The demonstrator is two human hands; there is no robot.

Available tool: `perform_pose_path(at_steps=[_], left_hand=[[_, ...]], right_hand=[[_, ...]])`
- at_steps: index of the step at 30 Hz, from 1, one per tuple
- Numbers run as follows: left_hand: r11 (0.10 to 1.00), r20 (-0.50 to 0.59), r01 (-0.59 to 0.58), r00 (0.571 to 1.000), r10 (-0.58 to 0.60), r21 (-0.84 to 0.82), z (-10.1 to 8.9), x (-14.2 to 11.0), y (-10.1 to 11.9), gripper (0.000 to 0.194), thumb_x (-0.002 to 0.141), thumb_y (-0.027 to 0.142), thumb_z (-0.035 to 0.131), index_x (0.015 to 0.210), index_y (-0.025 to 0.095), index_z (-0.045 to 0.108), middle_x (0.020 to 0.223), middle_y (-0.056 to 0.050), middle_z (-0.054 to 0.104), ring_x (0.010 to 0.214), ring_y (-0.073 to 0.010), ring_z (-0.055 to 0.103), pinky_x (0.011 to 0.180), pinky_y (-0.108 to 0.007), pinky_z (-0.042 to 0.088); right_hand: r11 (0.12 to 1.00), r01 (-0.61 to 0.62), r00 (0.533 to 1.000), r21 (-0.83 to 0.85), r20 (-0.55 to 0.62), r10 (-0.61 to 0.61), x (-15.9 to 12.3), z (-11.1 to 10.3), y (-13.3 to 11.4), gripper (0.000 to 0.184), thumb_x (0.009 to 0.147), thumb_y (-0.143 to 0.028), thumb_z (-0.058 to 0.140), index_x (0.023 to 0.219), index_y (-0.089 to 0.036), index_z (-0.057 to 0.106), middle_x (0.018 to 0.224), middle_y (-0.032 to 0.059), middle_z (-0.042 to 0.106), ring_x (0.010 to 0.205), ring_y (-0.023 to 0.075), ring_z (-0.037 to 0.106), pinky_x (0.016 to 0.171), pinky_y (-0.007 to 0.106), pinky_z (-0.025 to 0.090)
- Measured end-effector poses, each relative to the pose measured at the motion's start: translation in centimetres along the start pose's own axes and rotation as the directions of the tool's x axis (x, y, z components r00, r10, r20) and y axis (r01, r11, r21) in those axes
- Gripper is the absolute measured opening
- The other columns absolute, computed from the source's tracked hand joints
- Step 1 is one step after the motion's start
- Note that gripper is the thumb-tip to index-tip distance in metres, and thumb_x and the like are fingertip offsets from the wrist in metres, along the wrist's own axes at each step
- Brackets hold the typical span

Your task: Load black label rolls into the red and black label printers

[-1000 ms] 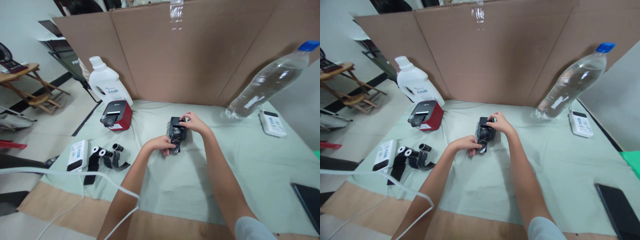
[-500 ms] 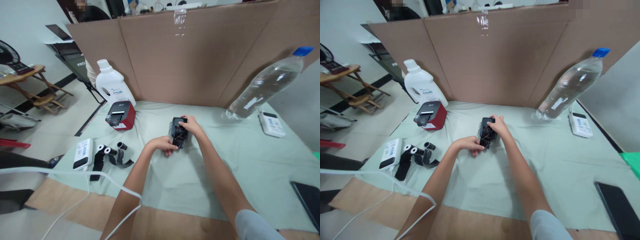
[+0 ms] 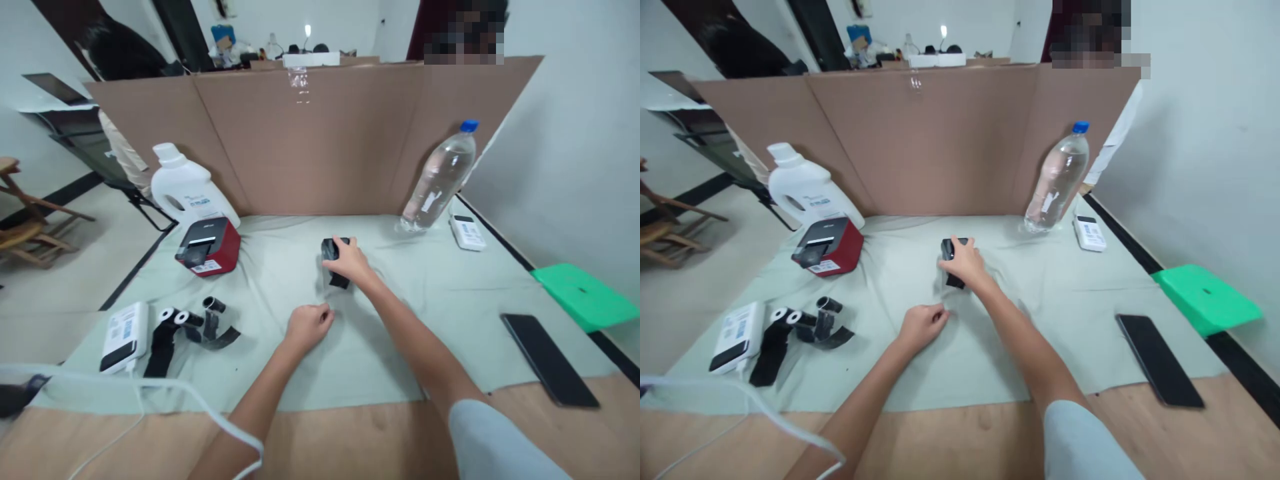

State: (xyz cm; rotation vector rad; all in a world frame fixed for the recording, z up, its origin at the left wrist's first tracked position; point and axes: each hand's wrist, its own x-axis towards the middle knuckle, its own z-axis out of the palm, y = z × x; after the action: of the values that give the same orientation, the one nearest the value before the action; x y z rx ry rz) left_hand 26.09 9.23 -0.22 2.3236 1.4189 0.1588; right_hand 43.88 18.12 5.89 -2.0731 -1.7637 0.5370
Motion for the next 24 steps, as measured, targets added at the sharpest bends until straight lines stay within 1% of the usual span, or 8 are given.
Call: perform_pose_path(at_steps=[4,8,11,13,16,19,21,24], left_hand=[[0.999,-0.002,-0.004,1.0,0.004,0.035,0.0,0.7,-0.2,0.038,0.103,0.044,0.042,0.086,0.024,0.071,0.082,-0.007,0.075,0.079,-0.0241,0.068,0.067,-0.03,0.033],[0.999,-0.011,-0.026,1.0,0.027,0.034,0.1,0.8,-0.2,0.039,0.103,0.044,0.042,0.086,0.024,0.07,0.083,-0.007,0.075,0.079,-0.0228,0.067,0.067,-0.029,0.032],[0.999,-0.023,-0.034,0.999,0.034,0.0,0.3,0.6,-0.1,0.036,0.102,0.042,0.044,0.084,0.023,0.069,0.082,-0.007,0.075,0.078,-0.0223,0.066,0.066,-0.029,0.031],[0.997,-0.026,-0.05,0.998,0.048,-0.053,0.2,0.3,0.1,0.033,0.1,0.039,0.047,0.081,0.022,0.067,0.078,-0.006,0.073,0.075,-0.0212,0.065,0.066,-0.029,0.031],[0.977,-0.1,-0.085,0.993,0.066,-0.195,-1.6,-0.2,-0.4,0.032,0.098,0.037,0.051,0.073,0.021,0.064,0.069,-0.002,0.067,0.067,-0.0173,0.059,0.066,-0.028,0.033],[0.92,-0.346,-0.117,0.938,-0.021,-0.375,-6.0,-0.6,-3.1,0.035,0.098,0.039,0.049,0.07,0.02,0.061,0.064,0.0,0.061,0.064,-0.0146,0.055,0.066,-0.026,0.038],[0.883,-0.549,-0.114,0.816,-0.178,-0.456,-9.8,-0.8,-6.8,0.032,0.097,0.04,0.05,0.076,0.02,0.063,0.068,0.0,0.062,0.069,-0.0151,0.057,0.068,-0.025,0.042],[0.834,-0.701,0.003,0.541,-0.465,-0.551,-15.1,-0.3,-14.2,0.018,0.092,0.034,0.058,0.092,0.019,0.069,0.089,-0.004,0.071,0.086,-0.0185,0.065,0.08,-0.029,0.049]], right_hand=[[0.999,-0.019,0.983,-0.037,-0.183,0.012,-1.1,-4.6,9.6,0.084,0.078,-0.049,0.072,0.156,-0.028,0.048,0.144,0.0175,0.047,0.12,0.0384,0.062,0.101,0.046,0.05],[0.988,-0.135,0.923,-0.072,-0.373,0.099,-1.5,-8.5,18.9,0.084,0.078,-0.044,0.077,0.155,-0.023,0.051,0.149,0.0228,0.045,0.12,0.0398,0.06,0.095,0.045,0.047],[0.982,-0.175,0.914,-0.069,-0.381,0.136,-1.1,-10.4,22.8,0.084,0.083,-0.045,0.076,0.158,-0.02,0.047,0.154,0.0314,0.038,0.132,0.0447,0.051,0.094,0.048,0.041],[0.965,-0.242,0.925,-0.101,-0.325,0.198,-0.5,-11.2,23.6,0.083,0.087,-0.048,0.072,0.16,-0.021,0.044,0.155,0.0347,0.036,0.138,0.0474,0.047,0.093,0.051,0.038],[0.899,-0.361,0.907,-0.248,-0.317,0.277,0.9,-11.6,22.0,0.077,0.089,-0.054,0.07,0.156,-0.021,0.05,0.156,0.036,0.035,0.141,0.053,0.04,0.097,0.06,0.035],[0.871,-0.248,0.923,-0.424,-0.376,0.08,2.2,-10.1,16.8,0.078,0.085,-0.056,0.073,0.152,-0.021,0.054,0.159,0.0306,0.035,0.144,0.0539,0.033,0.105,0.066,0.03],[0.893,-0.014,0.939,-0.451,-0.312,-0.142,3.1,-7.2,11.6,0.078,0.084,-0.05,0.074,0.154,-0.021,0.052,0.158,0.0254,0.042,0.144,0.0494,0.037,0.111,0.066,0.031],[0.896,0.39,0.889,-0.214,-0.168,-0.427,4.5,-0.1,2.4,0.074,0.085,-0.043,0.071,0.152,-0.018,0.053,0.157,0.0218,0.047,0.144,0.0419,0.044,0.117,0.063,0.032]])
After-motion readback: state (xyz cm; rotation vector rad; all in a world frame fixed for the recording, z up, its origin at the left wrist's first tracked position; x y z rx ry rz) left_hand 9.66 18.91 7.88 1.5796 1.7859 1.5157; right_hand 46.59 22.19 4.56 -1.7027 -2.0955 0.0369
